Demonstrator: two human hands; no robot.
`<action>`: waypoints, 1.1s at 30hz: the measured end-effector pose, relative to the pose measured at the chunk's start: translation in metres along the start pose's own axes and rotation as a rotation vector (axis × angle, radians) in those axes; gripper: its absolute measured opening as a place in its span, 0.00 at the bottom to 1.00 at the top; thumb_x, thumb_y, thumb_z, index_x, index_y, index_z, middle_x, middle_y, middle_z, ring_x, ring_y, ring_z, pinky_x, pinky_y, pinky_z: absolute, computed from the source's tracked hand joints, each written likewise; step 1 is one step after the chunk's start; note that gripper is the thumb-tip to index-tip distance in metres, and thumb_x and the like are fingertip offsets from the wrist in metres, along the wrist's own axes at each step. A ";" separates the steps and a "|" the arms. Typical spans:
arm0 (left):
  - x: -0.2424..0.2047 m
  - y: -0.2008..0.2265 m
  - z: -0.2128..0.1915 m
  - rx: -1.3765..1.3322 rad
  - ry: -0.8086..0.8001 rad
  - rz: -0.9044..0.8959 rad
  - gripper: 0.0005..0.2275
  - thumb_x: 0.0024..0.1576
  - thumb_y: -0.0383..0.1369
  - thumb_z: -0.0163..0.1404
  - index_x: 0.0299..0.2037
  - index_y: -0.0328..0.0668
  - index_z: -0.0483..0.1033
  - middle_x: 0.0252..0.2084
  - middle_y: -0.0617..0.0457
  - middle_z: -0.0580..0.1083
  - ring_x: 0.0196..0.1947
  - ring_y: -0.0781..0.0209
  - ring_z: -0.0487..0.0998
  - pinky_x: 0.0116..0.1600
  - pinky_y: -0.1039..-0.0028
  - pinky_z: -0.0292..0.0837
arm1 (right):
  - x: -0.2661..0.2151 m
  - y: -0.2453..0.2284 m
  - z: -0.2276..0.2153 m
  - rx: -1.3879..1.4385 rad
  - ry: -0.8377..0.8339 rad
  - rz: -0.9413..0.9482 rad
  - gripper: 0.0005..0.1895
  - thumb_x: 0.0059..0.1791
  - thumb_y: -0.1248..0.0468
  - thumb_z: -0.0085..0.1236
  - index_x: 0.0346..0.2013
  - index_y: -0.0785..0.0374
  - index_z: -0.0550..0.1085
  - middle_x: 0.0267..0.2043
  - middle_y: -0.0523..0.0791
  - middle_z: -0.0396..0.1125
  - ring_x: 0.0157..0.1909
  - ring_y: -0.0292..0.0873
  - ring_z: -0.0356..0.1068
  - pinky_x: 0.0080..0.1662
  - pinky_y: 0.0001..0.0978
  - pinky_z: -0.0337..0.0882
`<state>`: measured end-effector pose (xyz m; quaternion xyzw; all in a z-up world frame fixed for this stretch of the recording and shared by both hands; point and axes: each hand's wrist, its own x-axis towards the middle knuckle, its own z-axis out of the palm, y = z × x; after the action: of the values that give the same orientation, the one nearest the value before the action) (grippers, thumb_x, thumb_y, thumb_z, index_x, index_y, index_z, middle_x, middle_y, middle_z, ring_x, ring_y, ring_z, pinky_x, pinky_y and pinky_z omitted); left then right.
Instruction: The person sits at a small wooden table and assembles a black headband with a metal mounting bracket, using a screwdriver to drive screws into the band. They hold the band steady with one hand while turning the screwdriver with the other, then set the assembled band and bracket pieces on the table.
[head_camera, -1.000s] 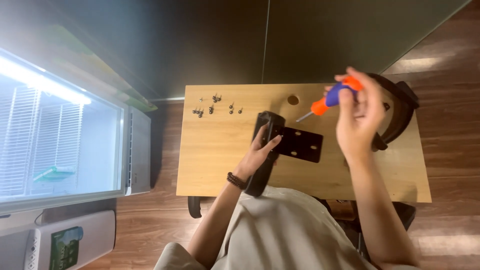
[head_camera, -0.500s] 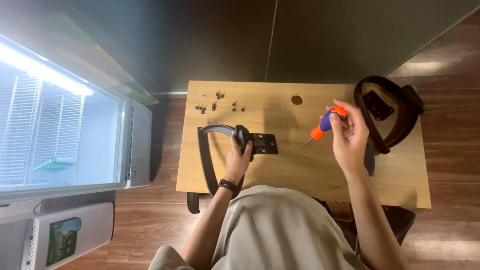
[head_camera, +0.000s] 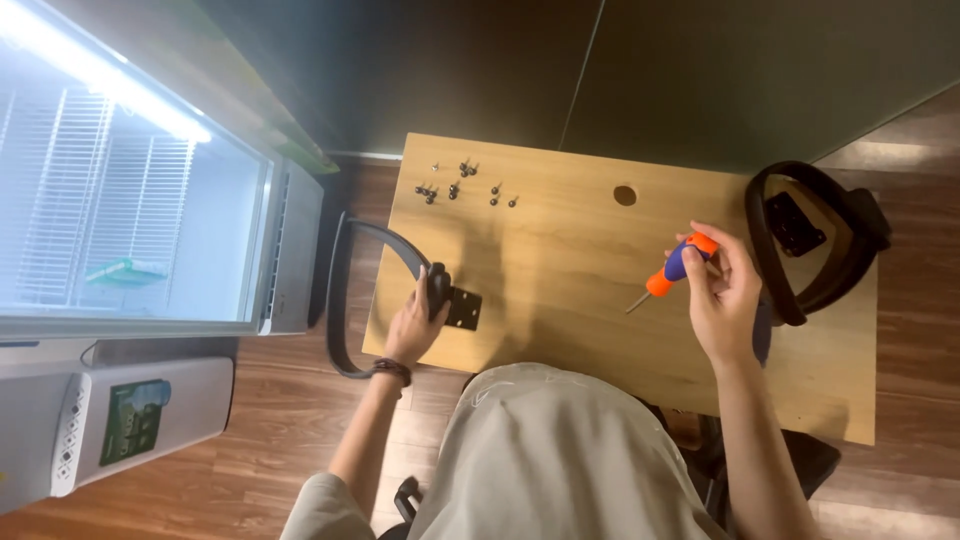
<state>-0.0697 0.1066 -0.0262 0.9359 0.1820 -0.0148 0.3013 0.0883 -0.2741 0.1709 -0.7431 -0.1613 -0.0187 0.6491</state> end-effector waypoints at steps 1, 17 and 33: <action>-0.003 -0.007 -0.012 0.001 0.002 -0.005 0.39 0.58 0.42 0.53 0.75 0.40 0.44 0.50 0.32 0.75 0.41 0.33 0.79 0.43 0.52 0.77 | 0.000 0.002 0.000 0.003 -0.005 0.000 0.15 0.60 0.70 0.50 0.62 0.71 0.67 0.54 0.52 0.69 0.52 0.44 0.74 0.56 0.34 0.76; -0.051 -0.095 -0.028 0.737 -0.664 0.586 0.51 0.49 0.47 0.64 0.76 0.41 0.39 0.47 0.53 0.76 0.42 0.57 0.77 0.44 0.67 0.73 | -0.001 0.017 0.007 0.003 -0.058 0.069 0.16 0.60 0.69 0.50 0.62 0.70 0.67 0.55 0.53 0.69 0.53 0.44 0.75 0.56 0.33 0.75; -0.025 -0.089 0.024 0.572 -0.618 0.686 0.32 0.49 0.43 0.66 0.58 0.37 0.64 0.48 0.53 0.72 0.53 0.54 0.73 0.53 0.64 0.67 | 0.007 0.058 0.081 0.056 -0.164 0.130 0.21 0.58 0.65 0.53 0.65 0.66 0.66 0.52 0.50 0.69 0.57 0.43 0.74 0.57 0.34 0.75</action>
<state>-0.1218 0.1511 -0.0923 0.9383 -0.2423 -0.2389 0.0616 0.0953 -0.2001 0.1038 -0.7326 -0.1658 0.0891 0.6541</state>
